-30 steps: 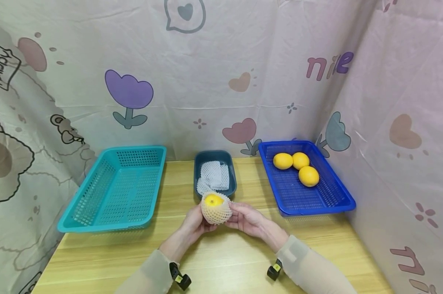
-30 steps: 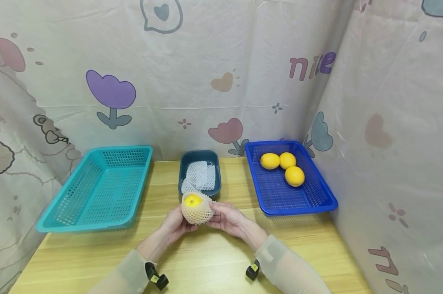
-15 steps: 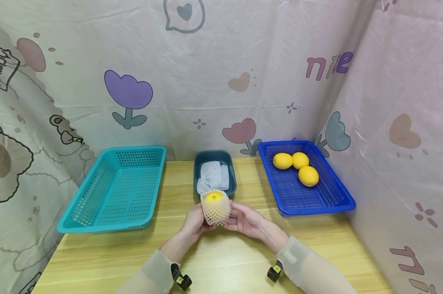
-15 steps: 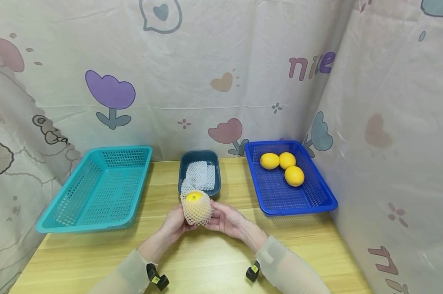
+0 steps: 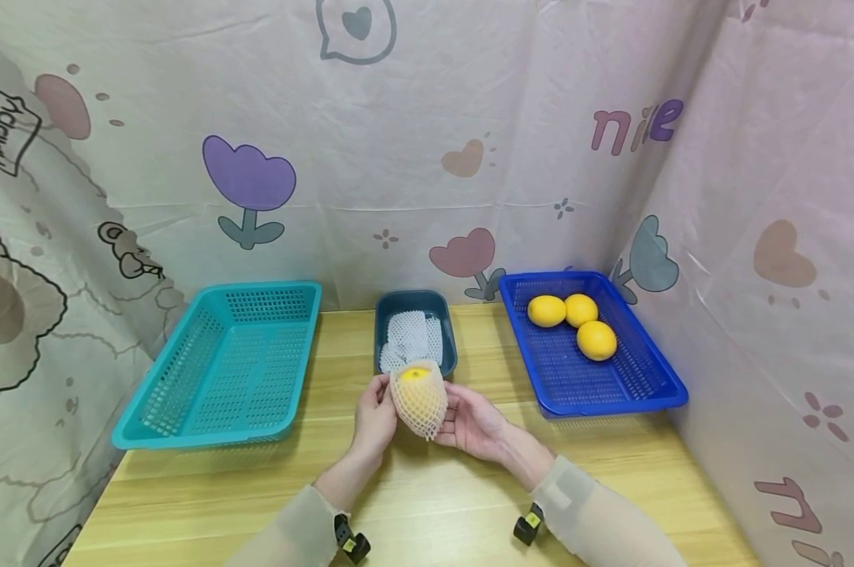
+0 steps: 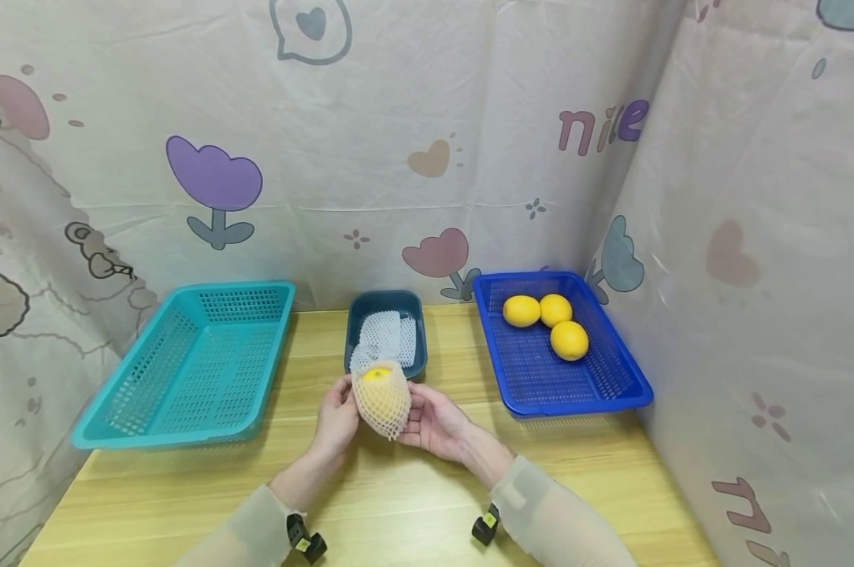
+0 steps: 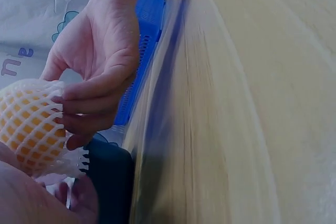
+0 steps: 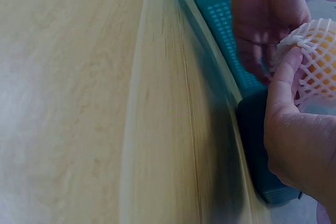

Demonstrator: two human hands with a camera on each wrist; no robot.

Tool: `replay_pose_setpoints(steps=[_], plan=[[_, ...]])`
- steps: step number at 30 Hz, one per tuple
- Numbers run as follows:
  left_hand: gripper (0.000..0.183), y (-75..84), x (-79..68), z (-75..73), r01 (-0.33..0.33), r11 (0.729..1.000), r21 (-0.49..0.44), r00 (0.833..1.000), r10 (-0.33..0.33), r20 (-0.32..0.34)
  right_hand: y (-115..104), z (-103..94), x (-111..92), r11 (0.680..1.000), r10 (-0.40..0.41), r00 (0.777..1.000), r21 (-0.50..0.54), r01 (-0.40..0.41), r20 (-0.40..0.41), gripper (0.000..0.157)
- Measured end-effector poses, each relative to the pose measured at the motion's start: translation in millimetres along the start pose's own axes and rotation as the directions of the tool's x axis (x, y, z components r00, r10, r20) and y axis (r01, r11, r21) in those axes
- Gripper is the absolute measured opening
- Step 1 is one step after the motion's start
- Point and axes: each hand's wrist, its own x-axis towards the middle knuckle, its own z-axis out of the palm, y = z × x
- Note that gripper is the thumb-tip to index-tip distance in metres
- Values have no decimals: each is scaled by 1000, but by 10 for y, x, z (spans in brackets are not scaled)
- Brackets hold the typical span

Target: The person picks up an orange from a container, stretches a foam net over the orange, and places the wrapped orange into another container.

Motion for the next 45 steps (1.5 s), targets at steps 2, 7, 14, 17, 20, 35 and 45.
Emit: replay_pose_setpoints(steps=[2, 7, 14, 17, 20, 35, 45], plan=[[31, 9, 0, 4, -26, 999, -45, 1000, 26, 3, 4, 16, 9, 1000, 11, 1000, 3, -11, -12, 53], [33, 38, 4, 4, 10, 990, -139, 999, -5, 39, -4, 39, 20, 1000, 21, 1000, 9, -21, -17, 63], [60, 66, -49, -34, 41, 985, -167, 988, -16, 151, -27, 30, 4, 999, 7, 1000, 32, -6, -14, 51], [58, 57, -64, -29, -5, 992, -128, 972, 34, 231, -29, 24, -2, 999, 1, 1000, 41, -1, -13, 48], [55, 45, -76, -10, -54, 998, -38, 961, 62, 270, -22, 20, -5, 1000, -6, 1000, 25, 7, -21, 48], [64, 58, -82, 3, -83, 995, 55, 981, 72, 179, -56, 129, -13, 883, -262, 915, -459, 99, -306, 66], [81, 152, -138, 55, -122, 991, 50, 985, 115, 126, -97, 359, -27, 830, -466, 847, -459, 317, -257, 51]])
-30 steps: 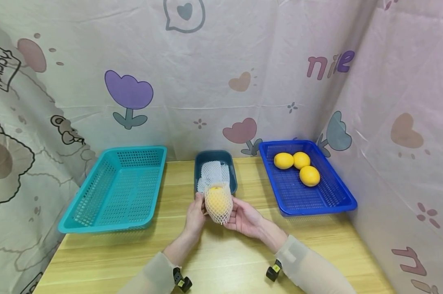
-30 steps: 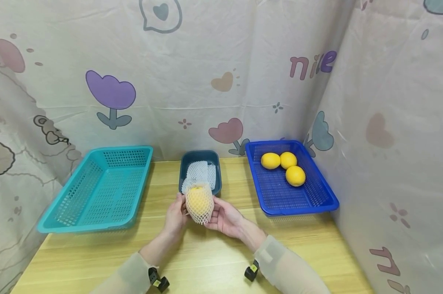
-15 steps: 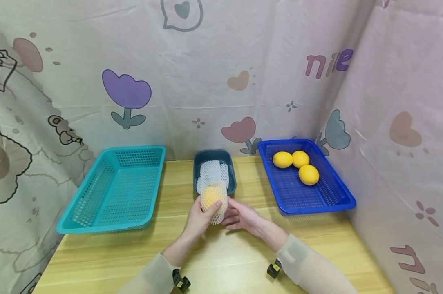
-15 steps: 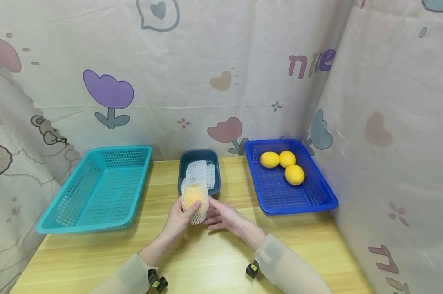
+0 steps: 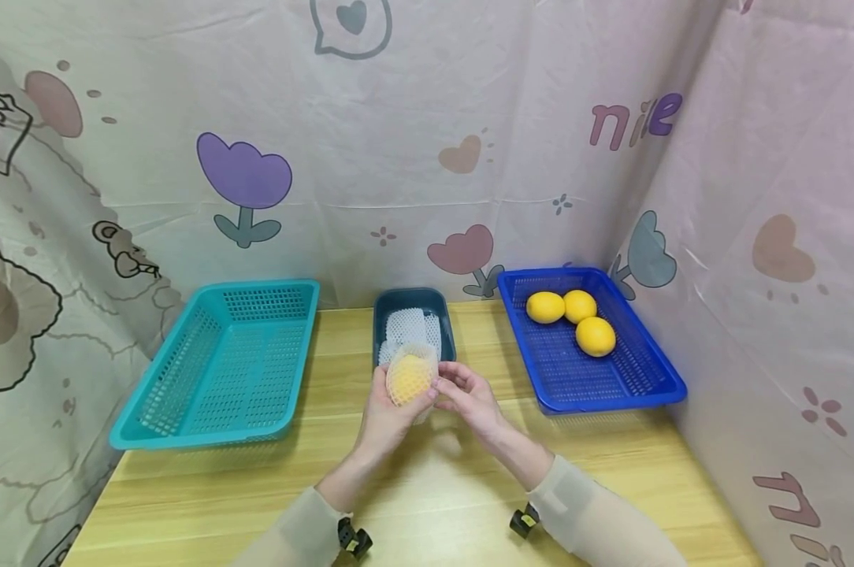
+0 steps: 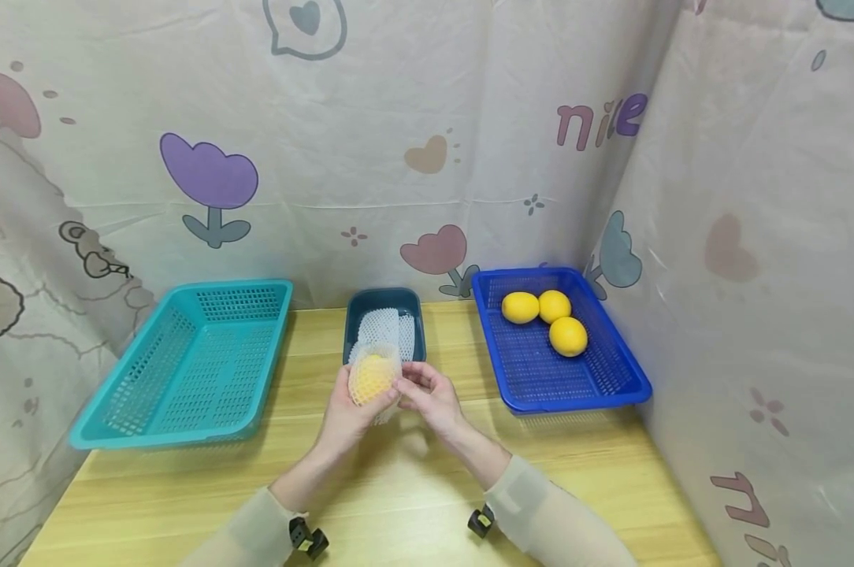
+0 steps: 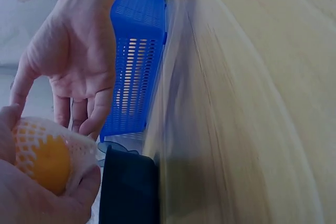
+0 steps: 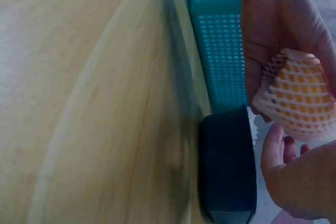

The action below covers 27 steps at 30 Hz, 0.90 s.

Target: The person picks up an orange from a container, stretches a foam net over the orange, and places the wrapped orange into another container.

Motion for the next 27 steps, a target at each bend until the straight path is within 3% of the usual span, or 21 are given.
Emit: replay_pose_setpoints(steps=[5, 10, 16, 19, 23, 27], plan=[[89, 25, -15, 20, -36, 994, 99, 998, 41, -46, 8, 38, 20, 999, 10, 1000, 39, -11, 20, 56], [106, 28, -40, 37, -56, 978, 201, 995, 70, -65, 1, 61, 30, 998, 63, 998, 33, -62, -31, 58], [105, 29, -59, 28, -35, 978, 206, 998, 47, -51, -31, 125, 29, 998, 48, 995, 53, -44, -86, 43], [95, 42, -50, 10, -13, 987, 158, 999, 19, -36, -50, 153, 31, 997, 28, 996, 68, -22, -84, 35], [82, 80, -29, -7, 26, 999, 22, 999, -25, -28, -82, 170, 35, 994, 33, 998, 104, -27, -61, 34], [68, 121, 1, -2, 86, 989, -121, 995, -90, -33, -124, 184, 21, 991, 46, 998, 125, -40, -49, 35]])
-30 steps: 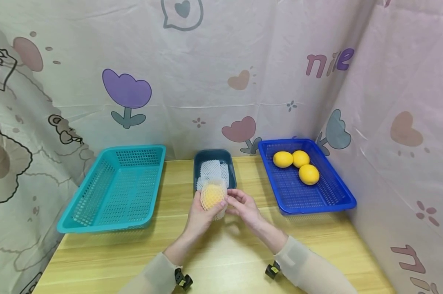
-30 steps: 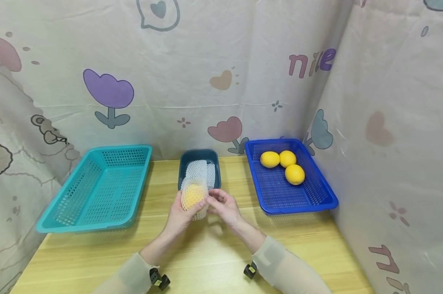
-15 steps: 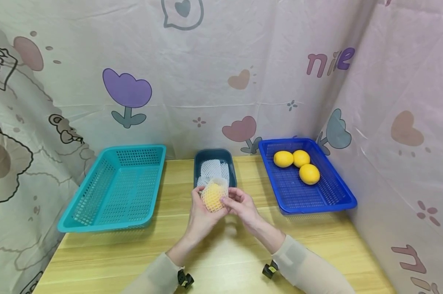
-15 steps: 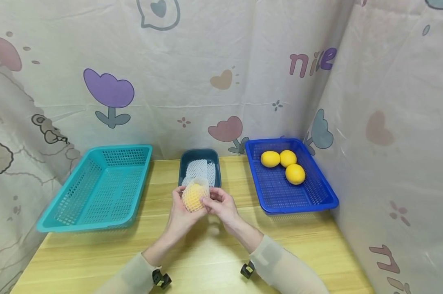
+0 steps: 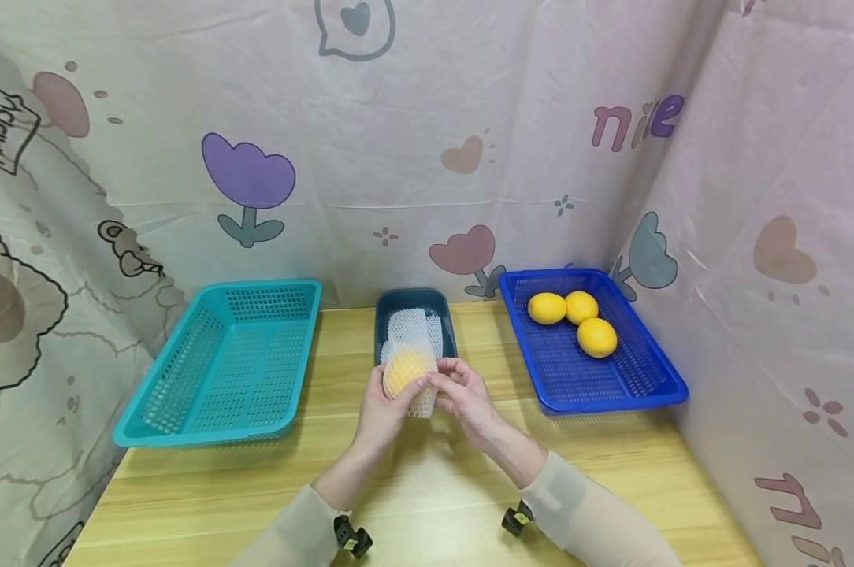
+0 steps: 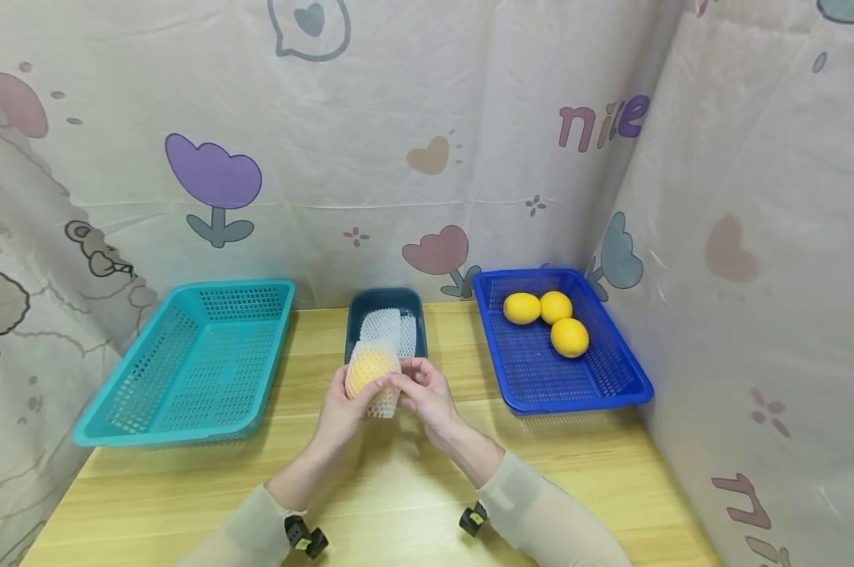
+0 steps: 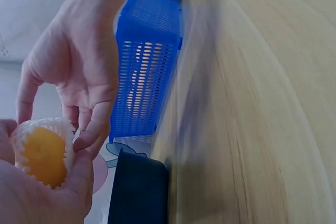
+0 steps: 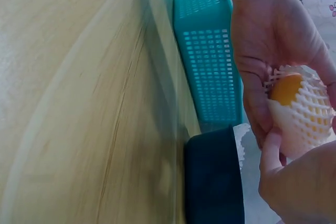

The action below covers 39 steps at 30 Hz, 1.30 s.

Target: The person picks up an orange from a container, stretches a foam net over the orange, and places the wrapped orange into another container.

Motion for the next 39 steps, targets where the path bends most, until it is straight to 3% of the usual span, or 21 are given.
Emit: replay_pose_setpoints(steps=[4, 10, 20, 26, 32, 39], plan=[[59, 32, 30, 3, 69, 993, -91, 997, -66, 30, -12, 10, -10, 1000, -2, 1000, -20, 1, -19, 35], [60, 110, 40, -36, 146, 968, -203, 982, -117, 146, 8, 18, -14, 998, -34, 999, -50, 33, -24, 41], [63, 204, 53, -150, 167, 974, -155, 980, -146, 134, 11, 45, -21, 980, -140, 990, -143, 139, 2, 49], [58, 259, 76, -264, 191, 957, -220, 973, -155, 172, -59, 48, -25, 930, -256, 965, -255, 264, 64, 49], [61, 306, 82, -359, 178, 973, -145, 969, -147, 201, -110, 81, -46, 897, -314, 934, -270, 351, 170, 49], [58, 405, 90, -504, 144, 989, -27, 977, -138, 162, -118, 90, -34, 830, -349, 902, -362, 423, 253, 42]])
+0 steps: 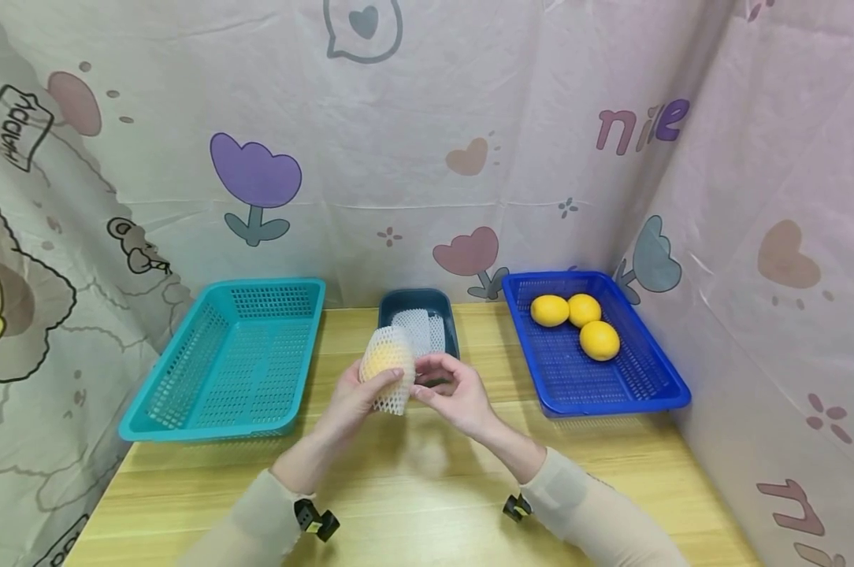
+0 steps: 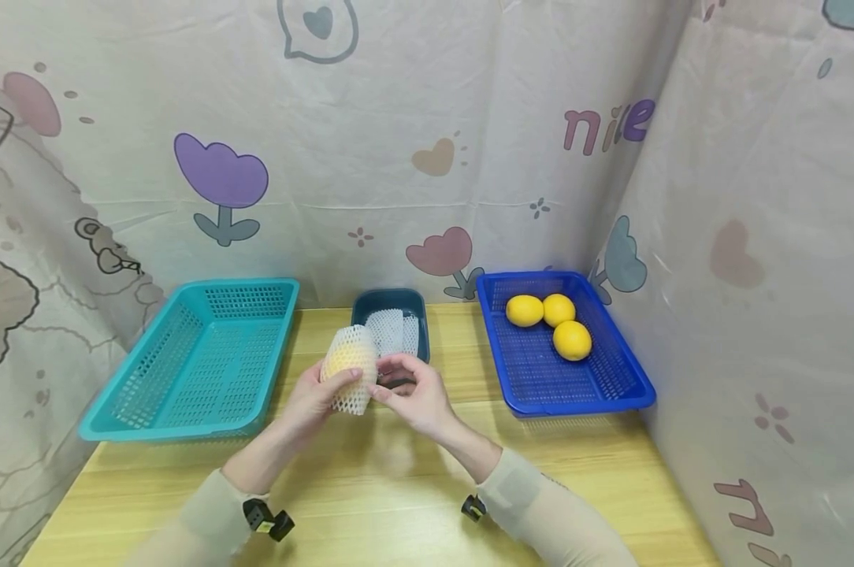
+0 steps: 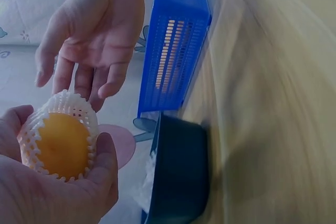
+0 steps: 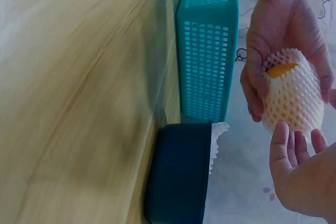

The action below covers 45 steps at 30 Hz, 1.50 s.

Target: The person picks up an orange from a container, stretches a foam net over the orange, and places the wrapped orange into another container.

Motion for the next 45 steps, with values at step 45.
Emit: replay_pose_setpoints(steps=[45], plan=[[93, 703, 279, -1539, 50, 841, 539, 959, 110, -261, 174, -93, 82, 700, -252, 959, -660, 273, 129, 18]])
